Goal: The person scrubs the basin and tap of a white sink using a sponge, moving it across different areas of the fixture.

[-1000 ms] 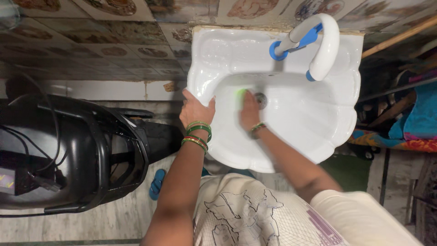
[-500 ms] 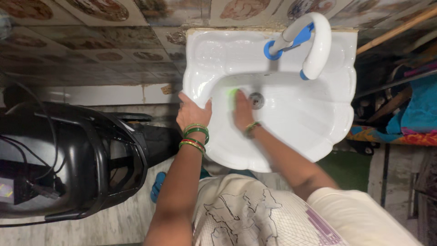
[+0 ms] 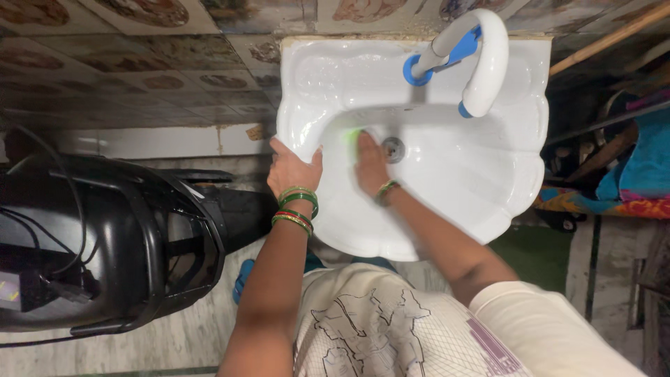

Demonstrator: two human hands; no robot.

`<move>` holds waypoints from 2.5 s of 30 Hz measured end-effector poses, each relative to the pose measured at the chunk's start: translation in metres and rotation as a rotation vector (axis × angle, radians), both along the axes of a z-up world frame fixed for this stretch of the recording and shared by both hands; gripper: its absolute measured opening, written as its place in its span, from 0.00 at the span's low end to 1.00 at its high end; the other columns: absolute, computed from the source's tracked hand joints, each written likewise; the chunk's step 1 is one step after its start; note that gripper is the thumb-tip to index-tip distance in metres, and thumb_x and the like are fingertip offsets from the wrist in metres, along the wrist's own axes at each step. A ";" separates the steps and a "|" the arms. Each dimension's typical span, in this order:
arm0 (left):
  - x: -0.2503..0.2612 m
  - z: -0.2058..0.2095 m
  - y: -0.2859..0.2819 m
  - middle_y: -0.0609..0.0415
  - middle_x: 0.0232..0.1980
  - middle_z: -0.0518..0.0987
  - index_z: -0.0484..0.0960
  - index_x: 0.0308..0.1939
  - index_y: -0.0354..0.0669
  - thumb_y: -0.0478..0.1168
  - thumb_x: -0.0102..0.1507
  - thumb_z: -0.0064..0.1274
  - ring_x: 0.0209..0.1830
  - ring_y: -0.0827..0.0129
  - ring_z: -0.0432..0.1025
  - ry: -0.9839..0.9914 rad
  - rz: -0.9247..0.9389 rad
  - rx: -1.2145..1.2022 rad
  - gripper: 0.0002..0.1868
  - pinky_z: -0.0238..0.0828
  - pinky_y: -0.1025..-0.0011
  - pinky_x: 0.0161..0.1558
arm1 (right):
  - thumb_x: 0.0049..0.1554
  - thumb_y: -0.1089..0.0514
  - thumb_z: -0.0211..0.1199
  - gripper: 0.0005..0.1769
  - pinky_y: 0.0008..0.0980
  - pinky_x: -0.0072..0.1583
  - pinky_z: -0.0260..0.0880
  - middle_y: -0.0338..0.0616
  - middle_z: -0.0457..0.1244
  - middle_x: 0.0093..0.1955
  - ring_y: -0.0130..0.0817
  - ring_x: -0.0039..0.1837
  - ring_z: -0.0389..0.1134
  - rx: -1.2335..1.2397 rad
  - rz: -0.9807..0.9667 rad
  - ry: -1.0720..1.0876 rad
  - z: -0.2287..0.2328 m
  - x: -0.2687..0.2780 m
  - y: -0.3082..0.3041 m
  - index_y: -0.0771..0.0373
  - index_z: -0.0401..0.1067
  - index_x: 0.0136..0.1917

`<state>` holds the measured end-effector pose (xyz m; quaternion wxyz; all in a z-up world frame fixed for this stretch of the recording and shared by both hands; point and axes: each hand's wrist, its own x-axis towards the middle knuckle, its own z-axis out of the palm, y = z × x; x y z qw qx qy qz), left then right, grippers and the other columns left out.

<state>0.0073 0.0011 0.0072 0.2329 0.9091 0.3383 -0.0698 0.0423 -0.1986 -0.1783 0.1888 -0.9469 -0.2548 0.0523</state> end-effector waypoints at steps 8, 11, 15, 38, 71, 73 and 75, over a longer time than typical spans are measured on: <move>0.001 -0.003 -0.001 0.37 0.44 0.81 0.58 0.64 0.33 0.64 0.55 0.64 0.44 0.44 0.78 0.021 0.000 0.003 0.50 0.76 0.52 0.44 | 0.56 0.66 0.50 0.38 0.44 0.79 0.47 0.51 0.46 0.84 0.42 0.86 0.46 -0.370 0.001 0.255 0.045 -0.032 -0.108 0.65 0.49 0.79; 0.001 -0.006 0.001 0.37 0.44 0.81 0.58 0.62 0.31 0.64 0.55 0.64 0.43 0.45 0.79 0.015 -0.007 0.011 0.50 0.76 0.53 0.44 | 0.56 0.64 0.51 0.41 0.47 0.79 0.42 0.54 0.43 0.85 0.45 0.86 0.42 -0.549 -0.155 -0.019 0.029 0.012 -0.128 0.67 0.45 0.80; 0.002 0.000 0.001 0.37 0.43 0.81 0.59 0.62 0.31 0.65 0.55 0.64 0.42 0.45 0.79 0.026 -0.011 0.034 0.51 0.77 0.53 0.43 | 0.58 0.57 0.55 0.47 0.49 0.79 0.36 0.60 0.39 0.86 0.49 0.86 0.37 -0.123 -0.106 0.106 -0.015 0.004 0.025 0.70 0.38 0.83; -0.002 -0.003 -0.003 0.37 0.41 0.81 0.58 0.62 0.31 0.65 0.55 0.64 0.40 0.43 0.79 0.021 -0.006 0.050 0.50 0.76 0.52 0.43 | 0.55 0.55 0.53 0.43 0.47 0.78 0.49 0.49 0.46 0.83 0.42 0.84 0.46 -0.124 0.054 0.589 0.082 -0.060 -0.106 0.61 0.46 0.81; -0.072 -0.106 -0.082 0.46 0.80 0.57 0.63 0.73 0.40 0.59 0.68 0.33 0.81 0.58 0.49 0.371 -1.006 0.234 0.36 0.37 0.53 0.77 | 0.50 0.60 0.52 0.42 0.54 0.68 0.58 0.50 0.52 0.80 0.52 0.71 0.59 -0.353 -0.388 0.195 0.196 -0.119 -0.215 0.63 0.55 0.78; -0.097 -0.121 -0.135 0.41 0.73 0.66 0.69 0.69 0.39 0.61 0.69 0.33 0.75 0.52 0.58 0.146 -1.056 -0.036 0.35 0.52 0.54 0.72 | 0.51 0.55 0.55 0.42 0.62 0.71 0.49 0.53 0.51 0.81 0.45 0.80 0.51 -0.288 -0.284 -0.179 0.201 -0.112 -0.251 0.65 0.54 0.78; -0.114 -0.119 -0.194 0.38 0.73 0.67 0.68 0.70 0.35 0.57 0.70 0.37 0.74 0.50 0.61 0.014 -1.064 -0.207 0.33 0.54 0.56 0.73 | 0.53 0.54 0.55 0.44 0.61 0.72 0.49 0.51 0.51 0.81 0.40 0.81 0.50 -0.466 -0.288 -0.160 0.186 -0.119 -0.237 0.64 0.52 0.80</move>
